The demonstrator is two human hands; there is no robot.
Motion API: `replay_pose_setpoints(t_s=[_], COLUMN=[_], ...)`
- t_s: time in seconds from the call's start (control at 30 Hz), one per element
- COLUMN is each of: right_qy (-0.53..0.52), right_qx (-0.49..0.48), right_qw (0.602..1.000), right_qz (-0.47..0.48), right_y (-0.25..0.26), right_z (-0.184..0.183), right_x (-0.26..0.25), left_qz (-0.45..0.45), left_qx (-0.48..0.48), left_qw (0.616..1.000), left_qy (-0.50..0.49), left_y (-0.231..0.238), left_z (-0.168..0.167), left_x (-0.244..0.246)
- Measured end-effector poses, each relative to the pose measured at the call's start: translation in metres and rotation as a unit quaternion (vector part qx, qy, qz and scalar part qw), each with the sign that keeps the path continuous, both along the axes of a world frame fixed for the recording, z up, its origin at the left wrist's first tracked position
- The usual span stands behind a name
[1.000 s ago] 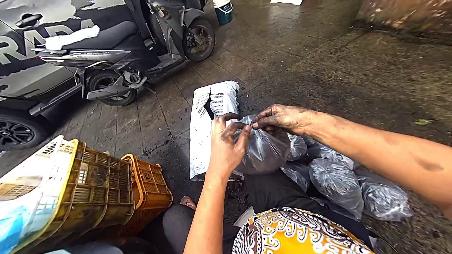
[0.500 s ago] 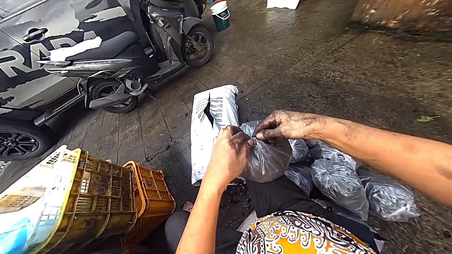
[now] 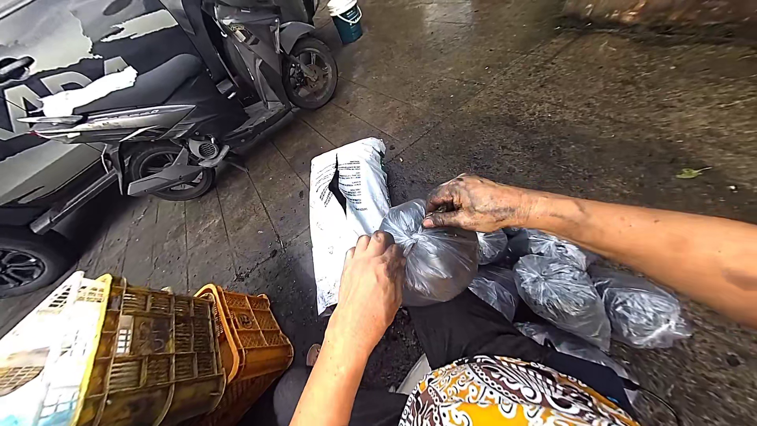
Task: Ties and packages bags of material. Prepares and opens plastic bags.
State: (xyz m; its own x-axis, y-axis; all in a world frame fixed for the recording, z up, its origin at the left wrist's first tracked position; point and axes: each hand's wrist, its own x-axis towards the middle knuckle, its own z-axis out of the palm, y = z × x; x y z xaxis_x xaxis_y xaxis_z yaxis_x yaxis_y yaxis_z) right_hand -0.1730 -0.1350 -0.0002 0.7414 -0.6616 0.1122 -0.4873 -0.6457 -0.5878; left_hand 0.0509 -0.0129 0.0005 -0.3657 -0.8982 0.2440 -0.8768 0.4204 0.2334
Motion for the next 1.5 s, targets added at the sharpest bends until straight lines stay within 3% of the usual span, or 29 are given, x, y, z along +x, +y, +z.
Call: replay_pose_setpoints(t_s=[0.1, 0.17, 0.23, 0.3, 0.4, 0.53, 0.7, 0.83, 0.93, 1.1, 1.23, 1.4, 1.5], right_qy=[0.062, 0.010, -0.101, -0.150, -0.160, -0.169, -0.227, -0.247, -0.270, -0.290, -0.250, -0.251, -0.232], right_qx=[0.021, 0.206, 0.405, 0.463, 0.379, 0.175, -0.004, -0.085, -0.042, 0.050, 0.055, 0.206, 0.229], right_qw=[0.998, 0.975, 0.899, 0.864, 0.909, 0.969, 0.972, 0.964, 0.961, 0.952, 0.963, 0.946, 0.945], right_qz=[-0.017, -0.083, -0.131, -0.128, -0.069, 0.035, 0.067, 0.050, 0.040, 0.081, 0.084, 0.020, -0.004], right_y=[0.005, 0.012, 0.020, 0.033, 0.045, 0.035, 0.022, 0.021, 0.019, 0.014, 0.012, 0.013, 0.016], right_z=[0.018, 0.025, 0.026, 0.027, 0.016, -0.010, -0.028, -0.032, -0.036, -0.031, -0.019, -0.021, -0.017], right_x=[0.001, 0.005, 0.009, 0.014, 0.015, 0.007, 0.006, 0.009, 0.010, 0.001, -0.002, -0.008, -0.010], left_qz=[-0.015, -0.035, -0.067, -0.099, -0.111, -0.051, 0.088, 0.114, 0.107, -0.054, -0.069, -0.088, -0.085], left_qx=[-0.041, -0.092, -0.117, -0.102, 0.004, 0.143, 0.236, 0.236, 0.176, 0.119, 0.042, 0.035, 0.013], left_qw=[0.998, 0.991, 0.983, 0.983, 0.993, 0.949, 0.838, 0.797, 0.818, 0.920, 0.938, 0.938, 0.954], left_qy=[-0.044, -0.090, -0.126, -0.113, 0.042, 0.277, 0.483, 0.544, 0.538, 0.370, 0.337, 0.333, 0.286], left_y=[0.001, 0.004, 0.007, 0.006, -0.005, -0.023, -0.032, -0.036, -0.038, -0.027, -0.026, -0.036, -0.038], left_z=[0.002, 0.002, 0.007, 0.014, 0.025, 0.017, 0.022, 0.020, 0.012, -0.003, -0.010, -0.019, -0.017], left_x=[-0.009, -0.017, -0.025, -0.032, -0.026, -0.015, -0.025, -0.032, -0.029, -0.010, -0.014, -0.016, -0.021])
